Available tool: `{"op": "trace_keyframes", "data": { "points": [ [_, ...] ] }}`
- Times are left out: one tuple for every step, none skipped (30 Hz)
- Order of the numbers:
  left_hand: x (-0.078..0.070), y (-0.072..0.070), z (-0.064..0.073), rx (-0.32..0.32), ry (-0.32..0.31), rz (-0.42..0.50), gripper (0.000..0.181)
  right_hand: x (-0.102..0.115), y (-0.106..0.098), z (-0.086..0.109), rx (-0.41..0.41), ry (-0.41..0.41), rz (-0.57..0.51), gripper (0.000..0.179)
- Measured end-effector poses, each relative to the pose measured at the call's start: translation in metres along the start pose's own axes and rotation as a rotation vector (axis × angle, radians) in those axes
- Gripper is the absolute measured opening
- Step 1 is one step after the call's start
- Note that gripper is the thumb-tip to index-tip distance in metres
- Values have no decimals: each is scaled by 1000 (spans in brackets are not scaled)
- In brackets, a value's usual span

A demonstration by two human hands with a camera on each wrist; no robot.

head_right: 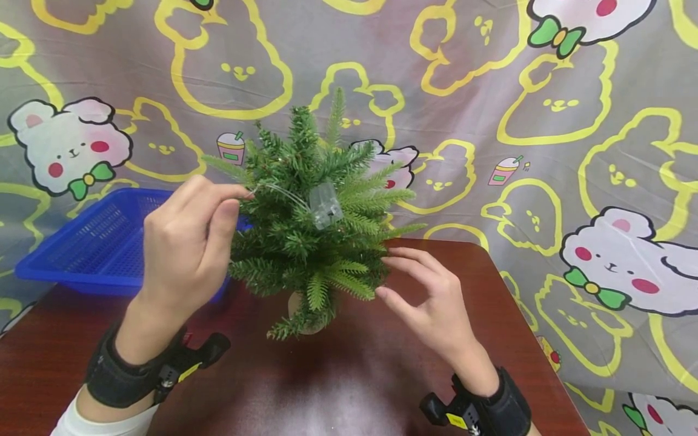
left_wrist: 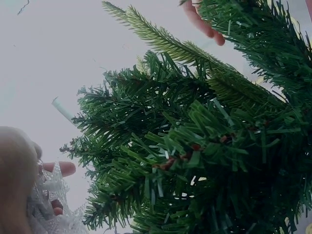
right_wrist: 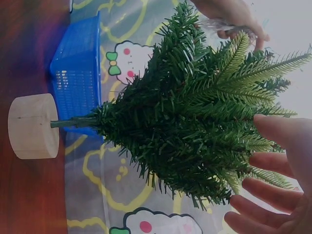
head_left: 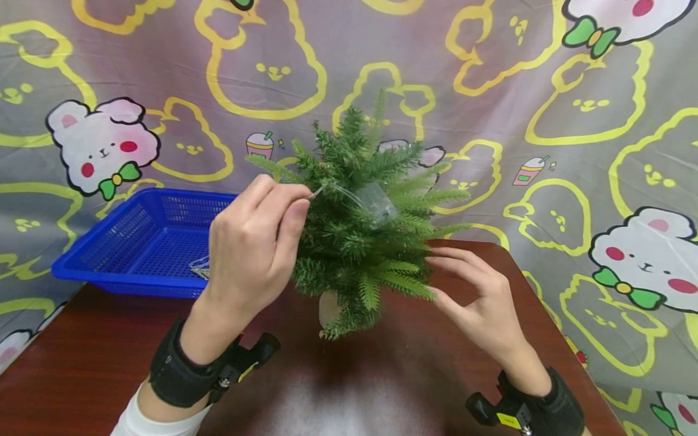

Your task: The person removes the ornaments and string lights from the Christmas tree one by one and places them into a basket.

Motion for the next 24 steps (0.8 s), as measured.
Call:
{"op": "trace_keyframes", "data": {
  "points": [
    [0,0,0,0,1,-8,50,0,1,0,3,-3,4,44],
    [0,1,-1,0,0,-14,49,0,1,0,4,-6,8,43],
    [0,1,-1,1,2,-22,48,0,1,1,9,-2,8,42],
    [0,2,-1,4,4,-27,47,0,2,1,8,-7,8,42],
    [0,2,-2,6,4,-29,47,1,2,1,12,-9,11,41],
    [0,3,-2,7,5,-29,46,1,3,2,14,-13,13,40],
    [-1,3,-2,9,6,-28,46,1,3,2,18,-14,15,39],
    [-1,3,-3,10,8,-24,45,2,3,3,16,-19,14,39],
    [-1,3,-3,13,12,-21,44,2,3,3,15,-23,13,39],
    [-2,3,-3,14,14,-15,43,3,2,3,13,-29,11,38],
    [-2,3,-4,13,19,-11,42,3,2,3,10,-37,8,38],
    [-3,3,-4,12,24,-7,39,4,1,3,6,-43,4,38],
    [-4,3,-5,11,29,-6,36,5,1,3,4,-49,-2,38],
    [-5,3,-5,8,35,-8,32,6,0,3,-1,-58,-9,38],
    [-6,3,-6,3,40,-11,28,7,0,3,-6,-66,-15,38],
    [-7,2,-6,-4,44,-16,25,9,-1,2,-11,-75,-22,38],
    [-7,2,-7,-11,46,-24,22,10,-1,2,-18,-84,-28,37],
    [-8,1,-8,-21,42,-28,20,11,-2,2,-23,-90,-35,37],
    [-8,0,-9,-31,38,-32,19,12,-2,2,-29,-99,-42,37],
    [-8,-1,-10,-42,33,-35,19,13,-2,2,-37,-108,-47,37],
    [-9,-1,-12,-51,27,-35,19,14,-3,3,-44,-115,-53,37],
    [-9,-2,-13,-59,23,-36,20,15,-3,3,-50,-122,-59,37],
    [-10,-3,-15,-66,19,-37,20,16,-3,3,-56,-128,-66,37],
    [-11,-3,-16,-74,18,-34,21,16,-3,3,-60,-134,-72,37]
  ]
}}
Point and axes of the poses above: each hand's wrist, its own z-axis away from the middle knuckle, its own y-axis out of the palm, x = y × z, the point moved 10 cm from there along -z, towards the middle knuckle, and after that the axes turned 10 degrees about z, right-handed, at the moved point
